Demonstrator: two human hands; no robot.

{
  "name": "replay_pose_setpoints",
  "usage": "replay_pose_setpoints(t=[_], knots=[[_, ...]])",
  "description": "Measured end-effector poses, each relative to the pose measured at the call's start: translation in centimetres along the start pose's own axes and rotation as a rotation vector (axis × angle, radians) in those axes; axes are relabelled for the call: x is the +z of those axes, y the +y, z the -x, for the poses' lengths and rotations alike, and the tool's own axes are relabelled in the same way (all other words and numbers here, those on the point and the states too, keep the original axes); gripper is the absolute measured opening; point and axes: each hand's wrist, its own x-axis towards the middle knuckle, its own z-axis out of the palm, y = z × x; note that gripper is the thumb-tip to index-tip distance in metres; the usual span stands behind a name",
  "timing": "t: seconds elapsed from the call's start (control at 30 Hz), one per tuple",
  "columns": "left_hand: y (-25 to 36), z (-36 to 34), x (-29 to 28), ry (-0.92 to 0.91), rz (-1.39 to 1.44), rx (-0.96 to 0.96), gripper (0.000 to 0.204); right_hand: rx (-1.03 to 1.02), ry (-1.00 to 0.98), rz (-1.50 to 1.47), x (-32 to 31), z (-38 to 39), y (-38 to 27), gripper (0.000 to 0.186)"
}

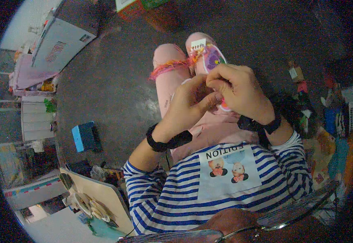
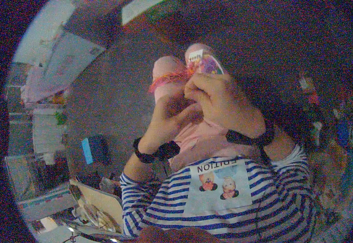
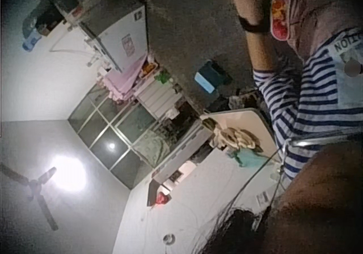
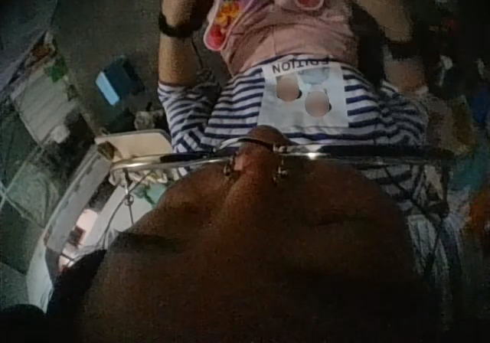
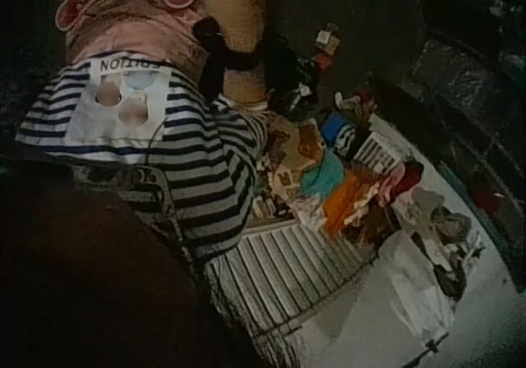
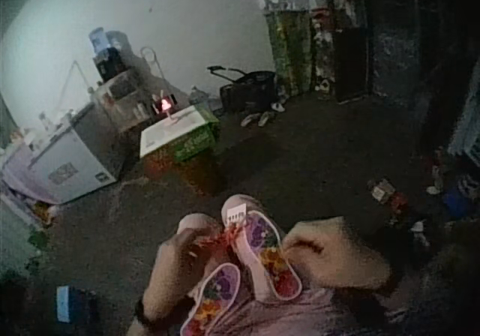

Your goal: The person sits on the floor and embroiders a floral pattern onto the insole of a pink slipper using a needle and thread. They pull the thread through the fabric, adjust the slipper, and continue stitching the design.

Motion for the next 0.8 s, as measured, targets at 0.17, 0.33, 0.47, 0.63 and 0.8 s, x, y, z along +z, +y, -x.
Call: replay_pose_setpoints(t=[0.17, 0.33, 0.47, 0.63, 0.8], knots=[[3.5, 4.8, -3.3, 0.208, -0.043, -0.075, 0.018, 0.154, -0.053, -0.115, -0.4, 0.5, -3.7, 0.005], [5.4, 9.9, -8.9, 0.776, 0.17, 0.187, 0.013, 0.302, 0.054, -0.046, -2.5, 1.6, -4.6, 0.003], [5.2, 13.8, -11.3, 1.024, 0.275, 0.337, 0.014, 0.256, 0.159, 0.108, -3.8, 3.0, -3.9, 0.005], [4.4, 16.6, -11.6, 1.173, 0.256, 0.355, 0.017, 0.277, 0.237, 0.15, -4.8, 4.3, -4.2, 0.003], [2.6, 19.1, -13.6, 1.208, 0.169, 0.381, 0.019, 0.066, 0.388, 0.352, -5.8, 4.0, -5.6, 0.003]])
